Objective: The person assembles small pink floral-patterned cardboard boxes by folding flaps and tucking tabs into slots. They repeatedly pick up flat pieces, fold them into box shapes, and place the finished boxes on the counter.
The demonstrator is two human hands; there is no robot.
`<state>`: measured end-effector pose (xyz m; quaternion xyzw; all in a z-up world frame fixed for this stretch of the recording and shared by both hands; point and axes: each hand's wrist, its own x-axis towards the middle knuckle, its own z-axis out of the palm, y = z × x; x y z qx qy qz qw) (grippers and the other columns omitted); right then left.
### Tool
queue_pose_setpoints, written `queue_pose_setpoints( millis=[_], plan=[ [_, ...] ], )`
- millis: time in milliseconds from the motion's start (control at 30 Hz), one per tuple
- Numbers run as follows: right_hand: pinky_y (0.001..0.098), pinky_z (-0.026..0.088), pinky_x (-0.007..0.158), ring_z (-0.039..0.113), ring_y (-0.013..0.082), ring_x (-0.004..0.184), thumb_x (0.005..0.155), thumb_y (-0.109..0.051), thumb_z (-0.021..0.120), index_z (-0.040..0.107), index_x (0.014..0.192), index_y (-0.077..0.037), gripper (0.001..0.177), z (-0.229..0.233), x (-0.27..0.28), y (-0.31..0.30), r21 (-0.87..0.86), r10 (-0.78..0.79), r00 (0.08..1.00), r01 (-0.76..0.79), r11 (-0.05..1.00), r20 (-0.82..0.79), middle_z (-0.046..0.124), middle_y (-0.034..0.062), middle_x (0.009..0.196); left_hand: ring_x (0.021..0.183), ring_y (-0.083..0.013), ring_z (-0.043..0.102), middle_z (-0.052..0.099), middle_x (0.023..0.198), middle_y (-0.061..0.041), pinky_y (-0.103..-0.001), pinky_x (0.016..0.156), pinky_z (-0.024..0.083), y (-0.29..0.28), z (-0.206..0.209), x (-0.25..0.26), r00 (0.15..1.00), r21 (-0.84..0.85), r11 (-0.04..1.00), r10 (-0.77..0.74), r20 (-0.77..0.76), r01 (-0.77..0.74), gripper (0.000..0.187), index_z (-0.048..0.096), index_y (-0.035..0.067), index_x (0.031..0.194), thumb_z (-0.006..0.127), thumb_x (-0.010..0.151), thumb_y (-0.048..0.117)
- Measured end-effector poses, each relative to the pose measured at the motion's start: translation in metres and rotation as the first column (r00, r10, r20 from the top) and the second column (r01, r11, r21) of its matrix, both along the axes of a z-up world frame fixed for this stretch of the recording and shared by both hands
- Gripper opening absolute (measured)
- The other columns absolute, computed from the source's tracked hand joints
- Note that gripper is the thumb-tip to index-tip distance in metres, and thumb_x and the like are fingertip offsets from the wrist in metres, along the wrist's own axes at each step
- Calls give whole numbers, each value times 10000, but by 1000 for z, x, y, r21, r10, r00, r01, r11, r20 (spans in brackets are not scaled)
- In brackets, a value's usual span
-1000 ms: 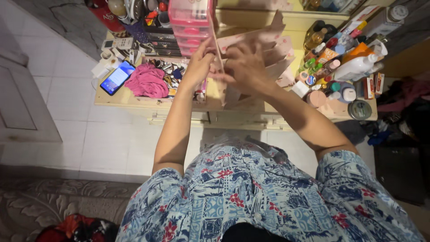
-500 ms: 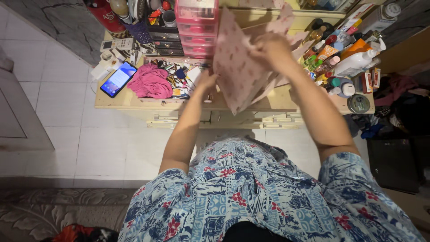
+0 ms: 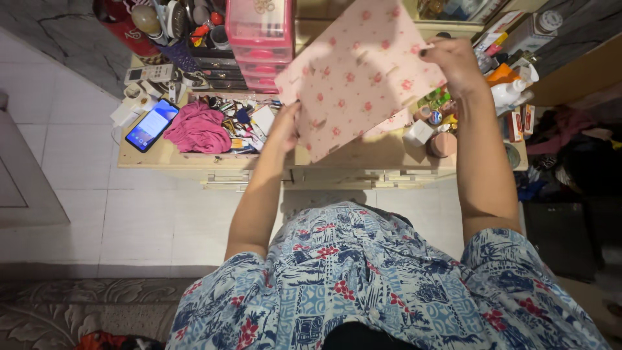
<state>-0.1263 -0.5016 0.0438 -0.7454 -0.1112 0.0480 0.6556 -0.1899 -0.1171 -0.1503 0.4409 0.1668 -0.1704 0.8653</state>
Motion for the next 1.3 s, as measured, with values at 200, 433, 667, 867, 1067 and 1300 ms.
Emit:
queue_pose_setpoints(
  millis=[200,433,667,867,1067,1300],
  plan=[
    [316,527,703,647,157,738,874,2,670,693,846,-21,44,-110,44,-53,395,15,980,65,916,-197,685,52,866,1110,-237,654,648,1266,-133,-401,904,578,2,46,5,975,9,994,104,198,-108,433,499,69,1377,592,956,95],
    [299,538,734,646,131,767,846,-34,654,692,832,-71,55,-181,55,-70,472,32,925,164,866,-378,669,6,830,1057,-223,668,676,1223,-134,-386,898,565,-19,40,13,965,111,975,166,201,-191,396,529,11,1335,590,946,51],
    [290,400,680,558,116,762,979,-187,753,717,930,-55,144,-146,54,-68,168,43,933,18,986,-357,657,-6,873,1140,-238,660,669,1283,-144,-378,981,542,-29,36,14,933,81,958,246,263,-276,430,518,-12,1360,571,934,20],
    [412,519,739,656,318,854,817,-262,868,711,872,-13,300,-77,63,-23,-621,157,742,404,671,652,682,132,887,1182,-240,650,662,1322,-157,-358,1018,517,-32,39,11,925,115,948,256,280,-297,428,527,-19,1369,559,943,-4],
    [392,545,873,677,306,1025,802,-105,776,775,973,-96,171,-65,82,42,-717,569,582,33,697,581,721,76,1010,1106,-255,684,680,1263,-167,-401,947,570,-31,43,10,935,71,951,278,222,-300,413,533,-23,1349,547,937,-10],
    [412,553,804,651,289,889,829,-119,742,687,836,-70,74,-51,98,52,-829,770,345,46,557,536,658,80,885,1110,-225,687,687,1271,-144,-372,958,564,-26,39,11,935,96,954,252,251,-283,401,551,-8,1350,564,949,-3]
  ],
)
